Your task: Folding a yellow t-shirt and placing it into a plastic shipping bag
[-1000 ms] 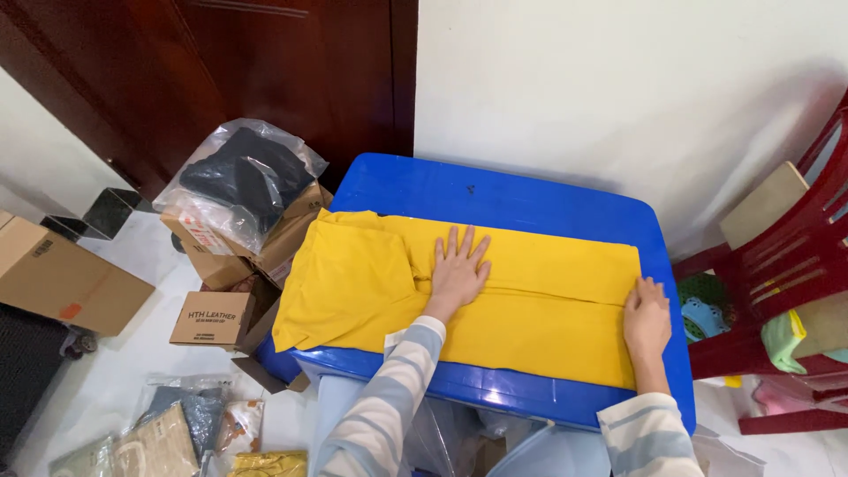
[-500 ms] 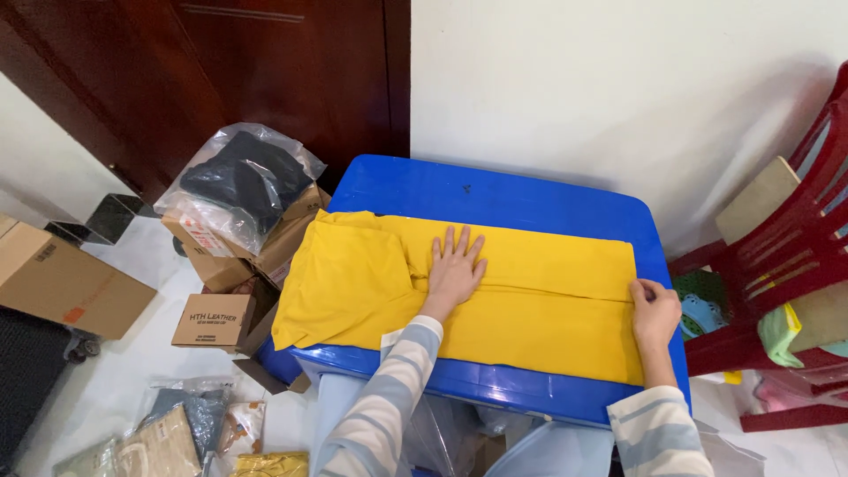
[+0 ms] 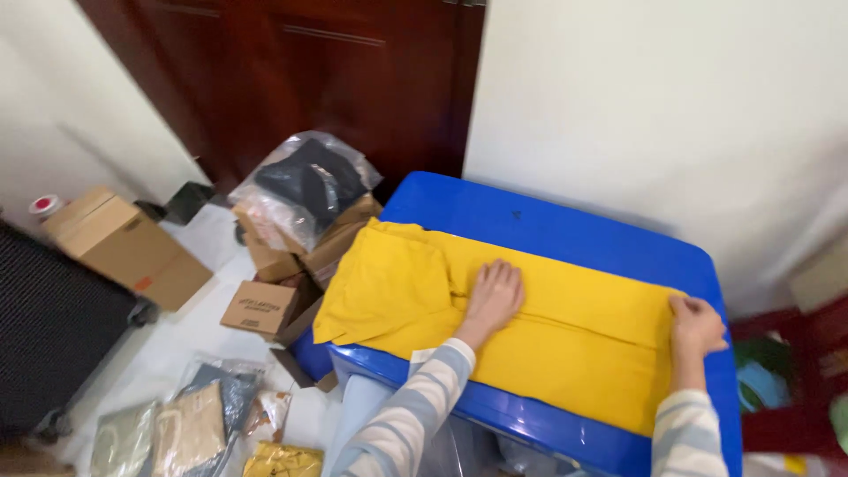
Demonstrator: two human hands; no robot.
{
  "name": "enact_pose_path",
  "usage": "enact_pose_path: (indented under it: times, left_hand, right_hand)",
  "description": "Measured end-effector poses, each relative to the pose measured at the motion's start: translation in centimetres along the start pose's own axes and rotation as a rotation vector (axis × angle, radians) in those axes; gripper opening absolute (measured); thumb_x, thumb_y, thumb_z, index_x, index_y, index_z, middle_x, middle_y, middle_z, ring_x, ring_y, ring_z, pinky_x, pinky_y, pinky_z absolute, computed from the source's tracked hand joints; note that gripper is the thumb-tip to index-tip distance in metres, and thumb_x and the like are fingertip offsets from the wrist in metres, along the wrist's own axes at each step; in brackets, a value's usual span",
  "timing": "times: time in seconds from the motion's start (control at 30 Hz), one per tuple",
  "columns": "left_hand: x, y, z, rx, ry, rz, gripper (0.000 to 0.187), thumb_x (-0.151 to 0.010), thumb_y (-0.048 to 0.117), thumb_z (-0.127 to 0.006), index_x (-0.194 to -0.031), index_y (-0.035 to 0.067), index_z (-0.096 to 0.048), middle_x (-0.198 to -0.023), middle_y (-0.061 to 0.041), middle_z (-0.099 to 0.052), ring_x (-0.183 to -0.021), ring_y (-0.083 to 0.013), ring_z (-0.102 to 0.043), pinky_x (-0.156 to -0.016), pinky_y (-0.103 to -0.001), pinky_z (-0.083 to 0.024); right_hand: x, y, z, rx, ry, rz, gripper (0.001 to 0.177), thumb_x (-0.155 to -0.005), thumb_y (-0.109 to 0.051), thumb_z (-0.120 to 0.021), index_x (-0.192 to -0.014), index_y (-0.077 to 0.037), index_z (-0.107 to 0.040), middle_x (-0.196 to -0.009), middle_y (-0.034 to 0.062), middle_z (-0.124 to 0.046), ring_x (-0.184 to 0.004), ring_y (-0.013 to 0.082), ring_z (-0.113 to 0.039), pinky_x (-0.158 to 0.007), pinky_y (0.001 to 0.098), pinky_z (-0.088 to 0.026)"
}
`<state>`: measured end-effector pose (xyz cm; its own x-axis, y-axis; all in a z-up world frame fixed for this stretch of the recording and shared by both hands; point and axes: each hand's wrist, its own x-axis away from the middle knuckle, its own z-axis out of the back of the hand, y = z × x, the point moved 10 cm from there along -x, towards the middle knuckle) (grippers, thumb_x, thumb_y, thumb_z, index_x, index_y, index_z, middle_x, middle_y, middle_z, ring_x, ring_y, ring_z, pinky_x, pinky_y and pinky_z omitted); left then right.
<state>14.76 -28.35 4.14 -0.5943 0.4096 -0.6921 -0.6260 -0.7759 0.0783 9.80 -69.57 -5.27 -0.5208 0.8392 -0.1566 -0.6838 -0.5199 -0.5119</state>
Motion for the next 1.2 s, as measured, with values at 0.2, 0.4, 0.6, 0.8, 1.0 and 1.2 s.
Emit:
enact_pose_path:
  times: [0.2, 0.4, 0.6, 0.8, 1.0, 1.2]
  left_hand:
    - [0.6, 0.0, -0.5, 0.002, -0.065, 0.041, 0.036, -0.08, 0.024, -0.049, -0.111, 0.007, -0.057, -0.115, -0.013, -0.057, -0.114, -0.0316, -0.048, -0.094, -0.048, -0.035]
    - [0.8, -9.9, -0.7, 0.181, -0.425, 0.518, 0.045, -0.079, 0.03, -0.045, -0.119, 0.011, -0.056, -0.133, -0.016, -0.043, -0.119, -0.0361, -0.04, -0.093, -0.051, -0.031]
    - [5.2, -28.6, 6.3, -0.128, -0.724, 0.988, 0.036, -0.086, -0.001, -0.045, -0.121, 0.002, -0.046, -0.122, -0.021, -0.049, -0.117, -0.0383, -0.042, -0.098, -0.049, -0.038]
    - [4.7, -33.8, 3.1, 0.502, -0.444, 0.778, 0.034, -0.085, 0.015, -0.052, -0.118, 0.008, -0.057, -0.12, -0.006, -0.059, -0.109, -0.0204, -0.056, -0.095, -0.03, -0.039]
    - [2.1, -32.4, 1.8, 0.178, -0.556, 0.608, 0.022, -0.083, 0.02, -0.053, -0.1, 0.012, -0.065, -0.105, -0.014, -0.063, -0.094, -0.0376, -0.059, -0.082, -0.045, -0.044]
    - [2.0, -34.1, 0.0, 0.032, -0.527, 0.576, 0.021, -0.079, 0.013, -0.049, -0.089, 0.008, -0.068, -0.095, -0.014, -0.063, -0.083, -0.0369, -0.06, -0.073, -0.048, -0.047]
  right_hand:
    - [2.2, -2.4, 0.4, 0.354, 0.405, 0.377, 0.028, -0.094, -0.032, -0.049, -0.099, -0.019, -0.073, -0.083, 0.0124, -0.067, -0.076, 0.0318, -0.058, -0.062, 0.0433, -0.036]
    - [1.9, -2.0, -0.3, 0.306, 0.422, 0.421, 0.024, -0.098, -0.031, -0.055, -0.103, -0.018, -0.075, -0.085, 0.0137, -0.069, -0.081, 0.0331, -0.057, -0.066, 0.044, -0.034]
    - [2.4, -2.2, -0.4, 0.274, 0.454, 0.476, 0.023, -0.098, -0.027, -0.056, -0.105, -0.016, -0.075, -0.088, 0.0128, -0.069, -0.084, 0.0318, -0.056, -0.067, 0.0426, -0.034]
    - [3.0, -2.9, 0.1, 0.291, 0.414, 0.436, 0.027, -0.1, -0.028, -0.051, -0.104, -0.014, -0.074, -0.091, 0.0134, -0.069, -0.084, 0.0329, -0.056, -0.069, 0.0425, -0.034]
    - [2.3, -2.0, -0.5, 0.256, 0.406, 0.41, 0.026, -0.103, -0.031, -0.054, -0.106, -0.015, -0.074, -0.092, 0.0126, -0.068, -0.087, 0.0317, -0.054, -0.072, 0.0411, -0.032]
    - [2.3, -2.1, -0.6, 0.288, 0.375, 0.39, 0.029, -0.106, -0.033, -0.053, -0.106, -0.014, -0.074, -0.094, 0.0121, -0.068, -0.089, 0.0312, -0.054, -0.073, 0.0405, -0.033]
